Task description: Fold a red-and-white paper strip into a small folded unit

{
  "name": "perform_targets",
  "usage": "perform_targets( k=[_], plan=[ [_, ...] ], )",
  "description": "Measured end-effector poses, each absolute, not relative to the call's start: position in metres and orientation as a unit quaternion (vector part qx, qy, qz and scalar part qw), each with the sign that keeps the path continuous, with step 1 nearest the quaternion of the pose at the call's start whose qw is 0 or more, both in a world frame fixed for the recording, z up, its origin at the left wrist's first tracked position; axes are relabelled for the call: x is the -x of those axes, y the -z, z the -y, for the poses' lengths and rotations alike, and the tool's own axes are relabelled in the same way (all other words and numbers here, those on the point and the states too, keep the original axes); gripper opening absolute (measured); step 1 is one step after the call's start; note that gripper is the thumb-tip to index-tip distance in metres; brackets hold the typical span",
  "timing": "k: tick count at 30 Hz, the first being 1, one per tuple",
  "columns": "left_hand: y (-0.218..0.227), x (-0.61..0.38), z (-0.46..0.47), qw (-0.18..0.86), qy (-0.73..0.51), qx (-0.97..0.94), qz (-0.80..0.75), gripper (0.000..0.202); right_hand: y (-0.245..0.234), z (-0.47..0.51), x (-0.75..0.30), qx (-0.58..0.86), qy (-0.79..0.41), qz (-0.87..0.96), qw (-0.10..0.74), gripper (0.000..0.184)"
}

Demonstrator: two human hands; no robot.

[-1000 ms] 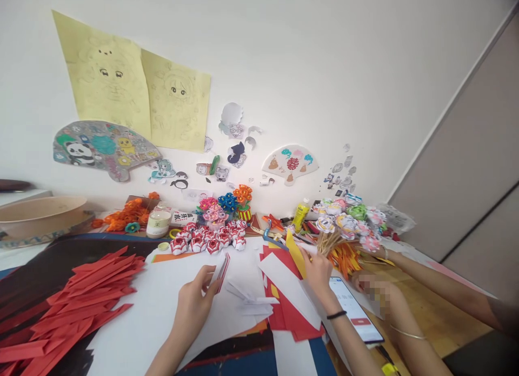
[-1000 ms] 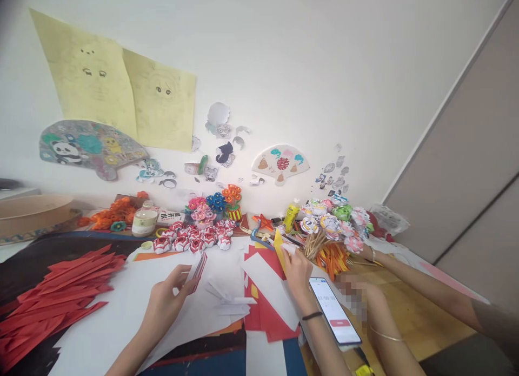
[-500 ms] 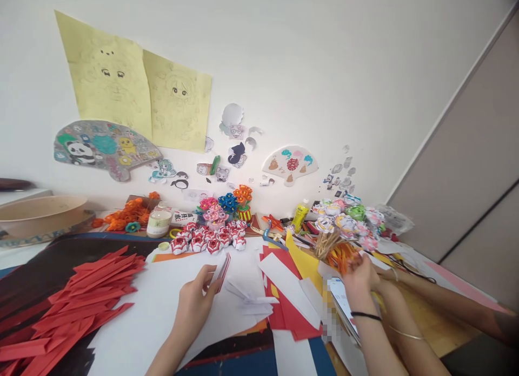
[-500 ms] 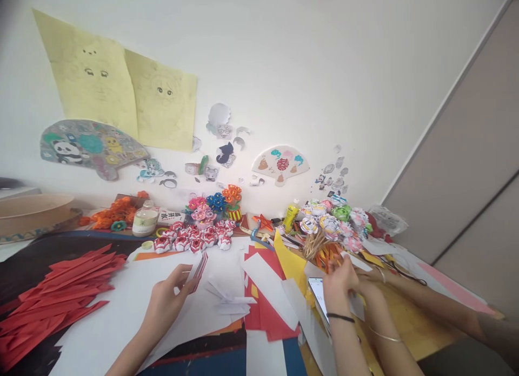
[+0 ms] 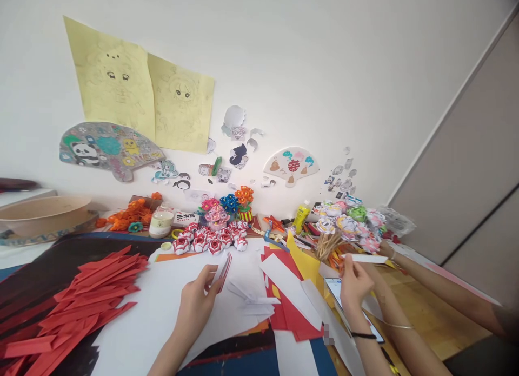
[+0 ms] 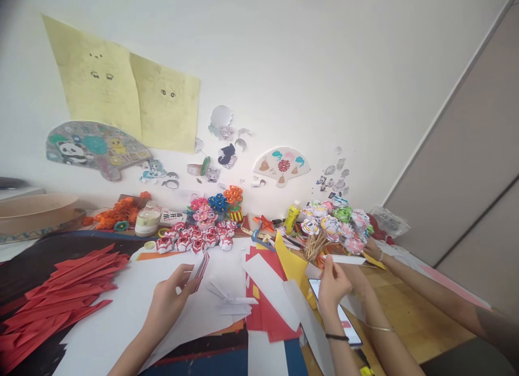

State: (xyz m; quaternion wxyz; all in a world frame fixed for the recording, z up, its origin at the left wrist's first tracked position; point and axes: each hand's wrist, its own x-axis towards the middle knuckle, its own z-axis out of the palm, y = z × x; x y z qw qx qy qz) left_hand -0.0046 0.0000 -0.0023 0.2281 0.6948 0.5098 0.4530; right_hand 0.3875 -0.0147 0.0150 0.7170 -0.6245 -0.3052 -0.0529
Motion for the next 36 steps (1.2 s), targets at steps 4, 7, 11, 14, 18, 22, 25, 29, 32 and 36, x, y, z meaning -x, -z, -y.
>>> perform_targets(
  k=[4, 7, 11, 14, 18, 22, 25, 29, 32, 36],
  plan=[
    [0.001, 0.005, 0.0, 0.232, -0.457, -0.694, -0.506, 0.018, -0.015, 0.017, -0.385, 0.681, 0.167, 0.395, 0.593, 0.049],
    [0.001, 0.005, 0.0, 0.23, -0.459, -0.696, -0.502, 0.018, -0.012, 0.015, -0.389, 0.709, 0.196, 0.469, 0.49, 0.046],
    [0.002, 0.005, 0.0, 0.23, -0.462, -0.693, -0.504, 0.018, -0.002, 0.011, -0.393, 0.729, 0.167, 0.537, 0.39, 0.041],
    [0.002, 0.005, 0.0, 0.236, -0.459, -0.693, -0.502, 0.018, 0.004, 0.011, -0.389, 0.703, 0.151, 0.583, 0.378, 0.039],
    [0.0, 0.005, 0.001, 0.23, -0.461, -0.695, -0.501, 0.018, 0.007, 0.015, -0.378, 0.667, 0.13, 0.598, 0.426, 0.037],
    [-0.001, 0.004, 0.002, 0.213, -0.462, -0.694, -0.509, 0.017, 0.005, 0.015, -0.373, 0.651, 0.024, 0.513, 0.559, 0.036],
    [0.0, 0.003, 0.002, 0.215, -0.457, -0.697, -0.509, 0.017, 0.003, 0.009, -0.378, 0.589, -0.095, 0.326, 0.734, 0.033],
    [0.0, 0.0, 0.002, 0.221, -0.46, -0.701, -0.497, 0.015, 0.0, 0.0, -0.388, 0.509, -0.112, 0.224, 0.824, 0.028],
    [0.001, -0.001, 0.002, 0.219, -0.46, -0.704, -0.495, 0.015, -0.002, -0.002, -0.392, 0.496, -0.123, 0.234, 0.827, 0.027],
    [0.0, 0.0, 0.002, 0.231, -0.457, -0.7, -0.497, 0.015, -0.002, -0.002, -0.391, 0.501, -0.116, 0.237, 0.824, 0.026]
  ],
)
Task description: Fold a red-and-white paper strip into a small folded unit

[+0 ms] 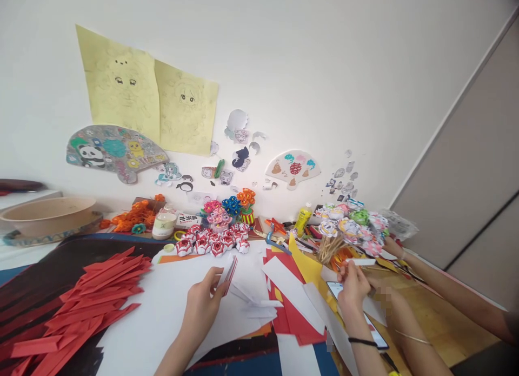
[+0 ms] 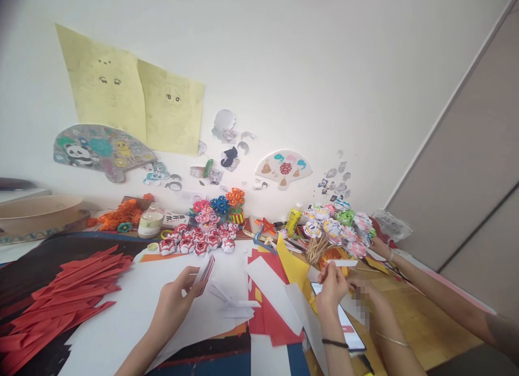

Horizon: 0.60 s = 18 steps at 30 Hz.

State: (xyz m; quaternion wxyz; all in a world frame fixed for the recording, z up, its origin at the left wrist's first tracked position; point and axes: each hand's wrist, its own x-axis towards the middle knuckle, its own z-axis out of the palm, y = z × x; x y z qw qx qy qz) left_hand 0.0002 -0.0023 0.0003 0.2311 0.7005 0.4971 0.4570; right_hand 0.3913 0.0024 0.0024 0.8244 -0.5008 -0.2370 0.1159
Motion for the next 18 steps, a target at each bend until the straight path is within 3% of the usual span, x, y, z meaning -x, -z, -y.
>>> perform_targets(
  k=[6, 18],
  plan=[
    [-0.001, 0.0, 0.002, 0.26, -0.458, -0.694, -0.491, 0.015, 0.005, -0.002, -0.384, 0.511, -0.135, 0.232, 0.816, 0.023],
    [0.001, 0.003, -0.001, 0.279, -0.448, -0.681, -0.507, 0.019, 0.03, -0.004, -0.387, 0.564, -0.273, 0.292, 0.723, 0.037]
  ],
)
